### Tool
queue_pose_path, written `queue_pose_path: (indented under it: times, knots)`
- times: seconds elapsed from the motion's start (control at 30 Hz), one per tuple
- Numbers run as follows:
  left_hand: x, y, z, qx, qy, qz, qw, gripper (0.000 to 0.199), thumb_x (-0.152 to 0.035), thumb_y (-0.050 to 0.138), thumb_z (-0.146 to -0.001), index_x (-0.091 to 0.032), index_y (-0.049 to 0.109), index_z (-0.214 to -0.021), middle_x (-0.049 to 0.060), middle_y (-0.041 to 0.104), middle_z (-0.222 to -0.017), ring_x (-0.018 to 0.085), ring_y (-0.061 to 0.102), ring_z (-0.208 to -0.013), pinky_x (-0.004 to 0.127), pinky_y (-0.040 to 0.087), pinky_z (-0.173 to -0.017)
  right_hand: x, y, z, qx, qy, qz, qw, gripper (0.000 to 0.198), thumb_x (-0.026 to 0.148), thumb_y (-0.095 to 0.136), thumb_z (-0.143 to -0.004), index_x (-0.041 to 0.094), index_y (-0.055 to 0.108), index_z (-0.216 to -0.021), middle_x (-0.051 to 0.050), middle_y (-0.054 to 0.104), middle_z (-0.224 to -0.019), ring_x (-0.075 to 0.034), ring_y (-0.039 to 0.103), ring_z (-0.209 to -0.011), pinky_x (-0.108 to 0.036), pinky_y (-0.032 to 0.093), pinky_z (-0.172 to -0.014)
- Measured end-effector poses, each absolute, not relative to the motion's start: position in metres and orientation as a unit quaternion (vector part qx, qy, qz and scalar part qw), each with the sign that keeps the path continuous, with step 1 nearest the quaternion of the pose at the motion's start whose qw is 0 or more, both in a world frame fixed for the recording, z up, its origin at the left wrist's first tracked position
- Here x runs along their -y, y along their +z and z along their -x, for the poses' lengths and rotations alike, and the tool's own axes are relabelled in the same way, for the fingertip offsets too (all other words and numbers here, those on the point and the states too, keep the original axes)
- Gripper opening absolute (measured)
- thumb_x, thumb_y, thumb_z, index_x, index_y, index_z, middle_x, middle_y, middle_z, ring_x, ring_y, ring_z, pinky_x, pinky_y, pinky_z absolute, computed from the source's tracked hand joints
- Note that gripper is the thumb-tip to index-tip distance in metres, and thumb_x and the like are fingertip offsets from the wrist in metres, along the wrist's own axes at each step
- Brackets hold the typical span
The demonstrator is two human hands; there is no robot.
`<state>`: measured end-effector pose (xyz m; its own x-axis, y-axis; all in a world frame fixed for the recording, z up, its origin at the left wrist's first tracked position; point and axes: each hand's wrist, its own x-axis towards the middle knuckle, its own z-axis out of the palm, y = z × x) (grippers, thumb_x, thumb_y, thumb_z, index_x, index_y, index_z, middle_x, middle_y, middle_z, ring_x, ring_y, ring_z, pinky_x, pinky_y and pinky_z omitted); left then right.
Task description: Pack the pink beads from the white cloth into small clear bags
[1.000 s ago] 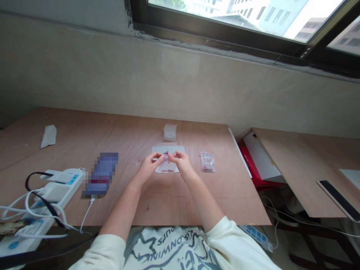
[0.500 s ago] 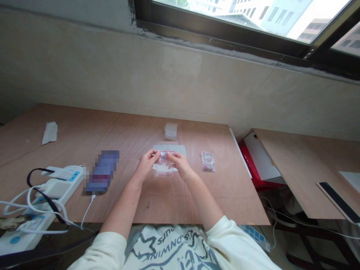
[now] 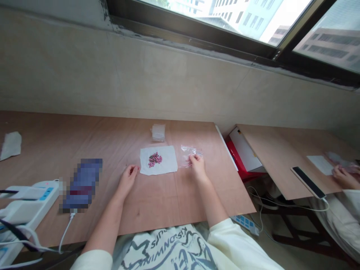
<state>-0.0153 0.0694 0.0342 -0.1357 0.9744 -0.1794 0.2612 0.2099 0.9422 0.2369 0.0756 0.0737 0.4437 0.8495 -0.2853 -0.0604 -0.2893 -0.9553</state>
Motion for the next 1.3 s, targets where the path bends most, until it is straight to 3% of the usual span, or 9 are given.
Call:
queue_pose_path:
  times: [0.13,0.3,0.47,0.6,0.83,1.03,1.17,1.3]
  knots:
    - [-0.063,0.021,0.024,-0.616,0.380,-0.569,0.390,0.032,-0.049,0.043,-0.066,-0.019,0.053,-0.072,0.003,0.058,-0.077,0.019,0.054,-0.077,0.030,0.042,-0.073,-0.084,0.069,-0.276,0.297,0.314,0.774,0.463,0.016,0.035,0.050,-0.061,0.020,0.045,-0.058,0.001,0.052,-0.049,-0.012,0.044,-0.040,-0.025,0.031,-0.043]
    - [-0.061,0.017,0.025,-0.612,0.369,-0.599,0.362,0.027,-0.042,0.041,-0.070,-0.019,0.053,-0.074,0.003,0.058,-0.078,0.018,0.054,-0.077,0.028,0.042,-0.072,-0.086,0.055,-0.285,0.362,0.205,0.851,0.319,0.016,0.030,0.044,-0.068,0.017,0.054,-0.072,-0.008,0.059,-0.066,-0.020,0.053,-0.063,-0.027,0.034,-0.054]
    - [-0.061,0.017,0.024,-0.613,0.361,-0.608,0.353,0.024,-0.040,0.039,-0.072,-0.019,0.052,-0.075,0.004,0.056,-0.078,0.018,0.054,-0.077,0.028,0.042,-0.072,-0.082,0.055,-0.278,0.402,0.090,0.882,0.228,0.027,0.028,0.040,-0.072,0.013,0.054,-0.090,-0.017,0.057,-0.089,-0.029,0.045,-0.088,-0.035,0.032,-0.067]
    - [-0.060,0.020,0.023,-0.607,0.368,-0.615,0.343,0.022,-0.038,0.041,-0.072,-0.019,0.052,-0.072,0.003,0.056,-0.075,0.018,0.054,-0.076,0.028,0.042,-0.070,-0.085,0.066,-0.265,0.382,0.006,0.894,0.234,0.031,0.025,0.044,-0.071,0.009,0.052,-0.097,-0.022,0.047,-0.102,-0.032,0.039,-0.093,-0.038,0.030,-0.070]
    - [-0.059,0.020,0.023,-0.597,0.373,-0.626,0.335,0.020,-0.034,0.039,-0.074,-0.019,0.052,-0.073,0.004,0.056,-0.076,0.018,0.053,-0.077,0.028,0.042,-0.070,-0.131,0.087,-0.193,0.606,0.073,0.757,0.233,0.032,0.016,0.045,-0.070,0.012,0.050,-0.102,-0.013,0.048,-0.104,-0.025,0.037,-0.094,-0.033,0.028,-0.078]
    - [-0.058,0.019,0.024,-0.590,0.373,-0.636,0.329,0.021,-0.031,0.036,-0.076,-0.018,0.052,-0.073,0.004,0.055,-0.075,0.016,0.053,-0.074,0.026,0.041,-0.068,-0.187,0.084,-0.140,0.704,0.080,0.694,0.129,0.046,0.009,0.046,-0.069,0.013,0.041,-0.115,-0.011,0.048,-0.112,-0.024,0.036,-0.098,-0.031,0.028,-0.075]
    - [-0.057,0.022,0.023,-0.591,0.368,-0.640,0.325,0.020,-0.029,0.036,-0.077,-0.017,0.052,-0.073,0.003,0.054,-0.074,0.016,0.052,-0.073,0.025,0.041,-0.067,-0.206,0.077,-0.140,0.720,0.067,0.687,0.078,0.028,0.009,0.041,-0.074,0.014,0.055,-0.098,-0.011,0.058,-0.094,-0.023,0.039,-0.095,-0.030,0.027,-0.070]
    - [-0.057,0.024,0.023,-0.590,0.363,-0.644,0.325,0.020,-0.028,0.035,-0.078,-0.018,0.051,-0.072,0.003,0.053,-0.073,0.015,0.052,-0.071,0.025,0.040,-0.065,-0.208,0.073,-0.148,0.739,0.066,0.665,0.084,0.021,0.013,0.042,-0.075,0.016,0.062,-0.077,-0.009,0.061,-0.085,-0.022,0.042,-0.088,-0.029,0.026,-0.065]
